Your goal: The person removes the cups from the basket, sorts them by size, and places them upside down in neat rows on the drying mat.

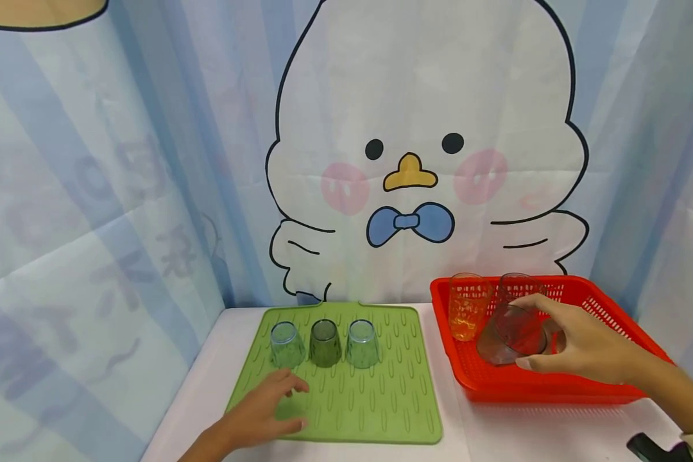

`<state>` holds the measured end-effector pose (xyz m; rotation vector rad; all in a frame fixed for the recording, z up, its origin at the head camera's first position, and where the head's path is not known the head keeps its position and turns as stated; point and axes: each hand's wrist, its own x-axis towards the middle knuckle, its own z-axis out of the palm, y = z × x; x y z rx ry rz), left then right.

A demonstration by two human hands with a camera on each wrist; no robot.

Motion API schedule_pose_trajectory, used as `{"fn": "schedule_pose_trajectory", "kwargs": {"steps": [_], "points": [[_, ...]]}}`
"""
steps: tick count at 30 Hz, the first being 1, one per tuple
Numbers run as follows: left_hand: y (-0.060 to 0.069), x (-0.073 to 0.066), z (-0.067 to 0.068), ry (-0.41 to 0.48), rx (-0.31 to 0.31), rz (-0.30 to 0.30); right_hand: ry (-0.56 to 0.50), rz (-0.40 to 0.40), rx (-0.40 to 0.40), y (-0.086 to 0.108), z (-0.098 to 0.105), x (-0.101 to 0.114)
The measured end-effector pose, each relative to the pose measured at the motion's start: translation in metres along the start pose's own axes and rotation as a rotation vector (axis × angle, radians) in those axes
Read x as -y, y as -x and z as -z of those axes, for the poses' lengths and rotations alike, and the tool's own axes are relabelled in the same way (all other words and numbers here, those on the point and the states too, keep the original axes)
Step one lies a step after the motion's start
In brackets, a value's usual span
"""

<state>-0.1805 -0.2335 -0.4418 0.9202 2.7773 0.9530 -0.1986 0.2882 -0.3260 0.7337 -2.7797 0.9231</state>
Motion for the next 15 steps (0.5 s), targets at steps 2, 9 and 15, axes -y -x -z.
{"fn": "schedule_pose_trajectory", "kwargs": {"steps": [2, 9, 15], "points": [[-0.003, -0.011, -0.003, -0.007, -0.023, -0.009, -0.006, 0.035, -0.004, 0.001, -0.005, 0.008], [-0.013, -0.042, -0.016, -0.029, -0.146, -0.067, -0.004, 0.110, -0.019, 0.000, -0.024, 0.030], [-0.019, -0.062, -0.021, 0.017, -0.167, -0.130, 0.015, 0.219, -0.030, 0.000, -0.039, 0.044]]}}
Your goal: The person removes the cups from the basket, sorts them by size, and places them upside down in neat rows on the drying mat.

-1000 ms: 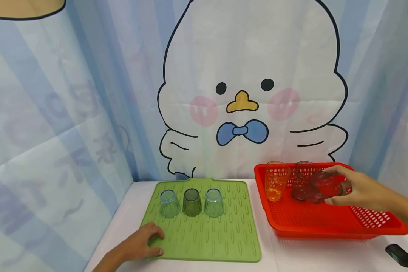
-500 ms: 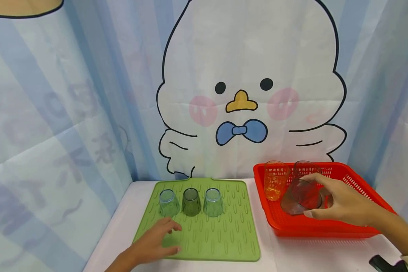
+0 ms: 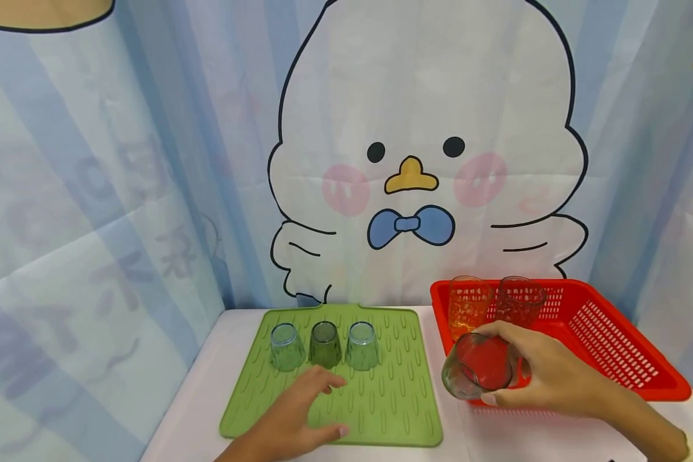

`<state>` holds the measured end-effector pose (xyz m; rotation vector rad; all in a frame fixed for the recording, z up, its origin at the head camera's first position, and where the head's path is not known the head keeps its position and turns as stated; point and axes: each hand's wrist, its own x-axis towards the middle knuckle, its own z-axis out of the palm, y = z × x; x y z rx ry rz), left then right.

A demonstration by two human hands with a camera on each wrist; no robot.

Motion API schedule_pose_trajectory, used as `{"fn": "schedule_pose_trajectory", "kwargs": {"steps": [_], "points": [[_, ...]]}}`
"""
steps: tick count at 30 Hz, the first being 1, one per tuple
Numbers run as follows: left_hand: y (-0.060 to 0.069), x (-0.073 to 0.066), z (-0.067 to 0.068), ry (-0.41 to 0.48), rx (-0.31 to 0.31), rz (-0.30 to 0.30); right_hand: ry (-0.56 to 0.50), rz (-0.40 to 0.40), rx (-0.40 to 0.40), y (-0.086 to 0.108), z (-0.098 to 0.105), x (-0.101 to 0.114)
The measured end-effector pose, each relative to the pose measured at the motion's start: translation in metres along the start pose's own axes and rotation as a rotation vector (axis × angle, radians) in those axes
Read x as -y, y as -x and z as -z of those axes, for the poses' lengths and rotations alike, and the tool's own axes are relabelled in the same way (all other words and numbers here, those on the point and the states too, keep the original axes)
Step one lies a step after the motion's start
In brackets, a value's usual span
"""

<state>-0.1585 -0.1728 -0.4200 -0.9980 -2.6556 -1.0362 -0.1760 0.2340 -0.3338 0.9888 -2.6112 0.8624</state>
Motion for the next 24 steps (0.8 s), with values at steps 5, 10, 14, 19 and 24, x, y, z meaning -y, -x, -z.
{"fn": "schedule_pose_trajectory", "kwargs": {"steps": [5, 10, 14, 19, 24], "points": [[-0.005, -0.014, -0.002, 0.073, 0.012, -0.024, -0.020, 0.021, 0.036, 0.000, -0.013, 0.012], [-0.008, -0.028, -0.005, 0.156, 0.041, -0.026, -0.021, 0.070, 0.042, -0.002, -0.028, 0.022], [-0.011, -0.038, -0.007, 0.195, 0.077, 0.013, -0.003, 0.105, 0.031, -0.004, -0.040, 0.028], [-0.016, -0.051, -0.010, 0.212, 0.114, 0.083, -0.031, 0.081, 0.054, -0.006, -0.052, 0.034], [-0.021, -0.058, -0.014, 0.205, 0.126, 0.106, -0.076, 0.099, 0.076, -0.007, -0.064, 0.037]]}}
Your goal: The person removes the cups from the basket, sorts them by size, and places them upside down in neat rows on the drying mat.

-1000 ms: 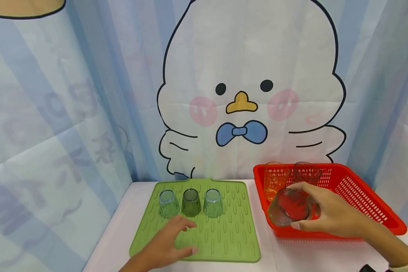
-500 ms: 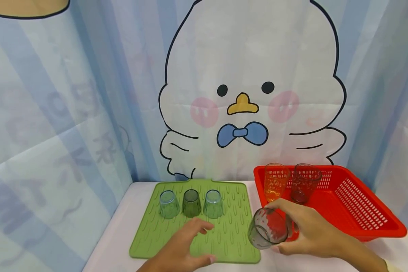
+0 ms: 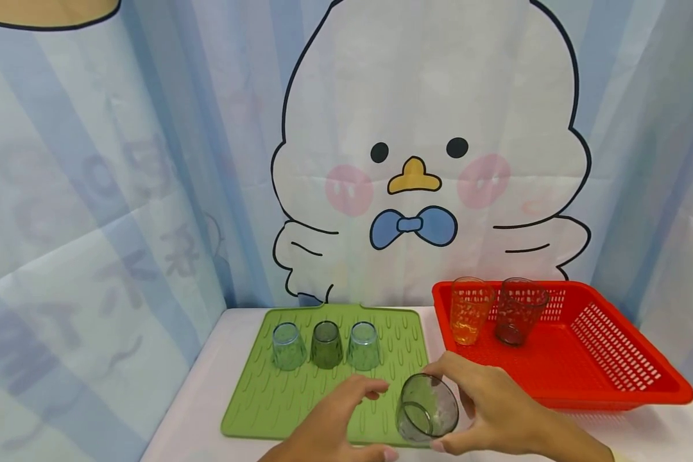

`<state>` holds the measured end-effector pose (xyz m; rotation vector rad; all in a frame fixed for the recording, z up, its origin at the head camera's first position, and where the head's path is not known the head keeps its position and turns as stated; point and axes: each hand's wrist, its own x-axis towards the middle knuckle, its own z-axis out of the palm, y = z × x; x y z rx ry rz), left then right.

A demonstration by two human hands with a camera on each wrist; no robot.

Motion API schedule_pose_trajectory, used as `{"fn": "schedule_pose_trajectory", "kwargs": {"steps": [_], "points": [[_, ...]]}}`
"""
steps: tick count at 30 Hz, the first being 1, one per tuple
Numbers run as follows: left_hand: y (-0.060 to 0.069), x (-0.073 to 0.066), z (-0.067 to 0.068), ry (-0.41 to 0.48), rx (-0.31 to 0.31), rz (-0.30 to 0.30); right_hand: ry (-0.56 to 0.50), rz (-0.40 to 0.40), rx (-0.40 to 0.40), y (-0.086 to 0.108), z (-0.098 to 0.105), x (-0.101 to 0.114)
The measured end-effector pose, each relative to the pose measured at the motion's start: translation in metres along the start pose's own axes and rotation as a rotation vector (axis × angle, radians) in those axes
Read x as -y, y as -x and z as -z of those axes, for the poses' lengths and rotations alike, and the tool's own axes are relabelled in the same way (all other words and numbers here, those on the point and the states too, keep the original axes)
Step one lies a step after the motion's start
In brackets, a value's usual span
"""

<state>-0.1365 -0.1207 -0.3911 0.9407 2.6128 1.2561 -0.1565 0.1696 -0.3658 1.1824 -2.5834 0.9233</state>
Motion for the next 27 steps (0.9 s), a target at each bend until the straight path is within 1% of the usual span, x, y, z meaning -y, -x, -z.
{"fn": "schedule_pose_trajectory", "kwargs": {"steps": [2, 5, 8, 13, 16, 19, 23, 27], "points": [[-0.002, -0.002, -0.001, 0.010, 0.007, 0.000, -0.013, 0.001, 0.011, -0.001, -0.004, 0.001], [-0.004, -0.003, -0.004, 0.016, 0.019, -0.018, -0.038, -0.027, 0.037, -0.002, -0.010, 0.003], [-0.006, -0.002, -0.006, -0.004, 0.023, -0.063, -0.078, -0.074, 0.069, -0.003, -0.013, 0.006], [-0.008, 0.001, -0.009, -0.055, 0.001, -0.139, -0.082, -0.116, 0.103, -0.005, -0.018, 0.008], [-0.008, 0.002, -0.011, -0.089, -0.021, -0.191, -0.058, -0.105, 0.102, -0.005, -0.021, 0.008], [-0.009, 0.004, -0.012, -0.107, -0.033, -0.229, -0.031, -0.057, 0.087, -0.005, -0.024, 0.007], [-0.009, 0.005, -0.013, -0.096, -0.030, -0.239, -0.003, -0.017, 0.069, -0.006, -0.026, 0.006], [-0.009, 0.006, -0.014, -0.096, -0.035, -0.247, -0.030, -0.046, 0.088, -0.005, -0.027, 0.008]]}}
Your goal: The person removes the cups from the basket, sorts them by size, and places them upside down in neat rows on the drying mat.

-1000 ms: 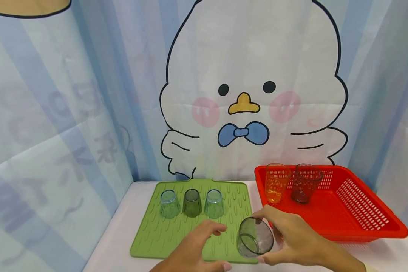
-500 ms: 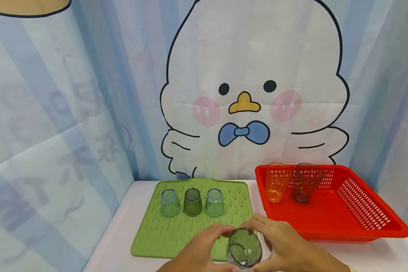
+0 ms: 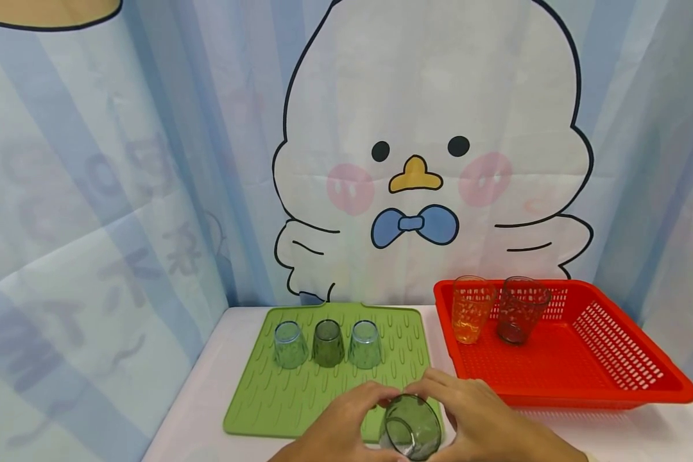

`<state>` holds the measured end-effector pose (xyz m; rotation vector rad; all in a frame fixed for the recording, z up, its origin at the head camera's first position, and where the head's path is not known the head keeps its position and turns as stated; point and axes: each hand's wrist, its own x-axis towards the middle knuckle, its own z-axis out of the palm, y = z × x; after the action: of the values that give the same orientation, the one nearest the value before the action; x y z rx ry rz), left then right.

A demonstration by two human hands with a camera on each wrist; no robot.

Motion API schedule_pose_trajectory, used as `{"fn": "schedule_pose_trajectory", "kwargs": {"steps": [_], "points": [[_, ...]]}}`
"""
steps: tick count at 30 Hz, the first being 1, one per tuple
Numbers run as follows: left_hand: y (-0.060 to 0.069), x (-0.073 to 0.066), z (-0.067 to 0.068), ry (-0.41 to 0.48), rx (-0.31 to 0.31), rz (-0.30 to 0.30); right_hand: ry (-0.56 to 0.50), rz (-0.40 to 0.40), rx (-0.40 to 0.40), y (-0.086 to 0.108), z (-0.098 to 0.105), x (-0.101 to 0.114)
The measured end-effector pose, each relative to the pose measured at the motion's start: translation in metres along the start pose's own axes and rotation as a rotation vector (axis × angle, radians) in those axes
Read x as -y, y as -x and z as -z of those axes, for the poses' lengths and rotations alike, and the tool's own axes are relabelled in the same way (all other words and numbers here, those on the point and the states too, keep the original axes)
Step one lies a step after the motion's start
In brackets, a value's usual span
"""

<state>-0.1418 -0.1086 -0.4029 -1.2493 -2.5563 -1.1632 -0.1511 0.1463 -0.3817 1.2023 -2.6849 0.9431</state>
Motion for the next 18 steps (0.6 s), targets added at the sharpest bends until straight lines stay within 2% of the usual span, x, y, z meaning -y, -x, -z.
{"fn": "schedule_pose_trajectory", "kwargs": {"steps": [12, 15, 18], "points": [[0.001, -0.004, 0.002, -0.026, -0.009, 0.014, -0.077, 0.015, -0.024, 0.003, -0.004, -0.002], [0.002, -0.007, 0.005, -0.024, -0.018, 0.028, -0.122, -0.015, -0.015, 0.004, -0.005, -0.002], [0.002, -0.010, 0.008, -0.008, -0.044, 0.043, -0.227, -0.086, 0.033, 0.005, -0.005, -0.002]]}}
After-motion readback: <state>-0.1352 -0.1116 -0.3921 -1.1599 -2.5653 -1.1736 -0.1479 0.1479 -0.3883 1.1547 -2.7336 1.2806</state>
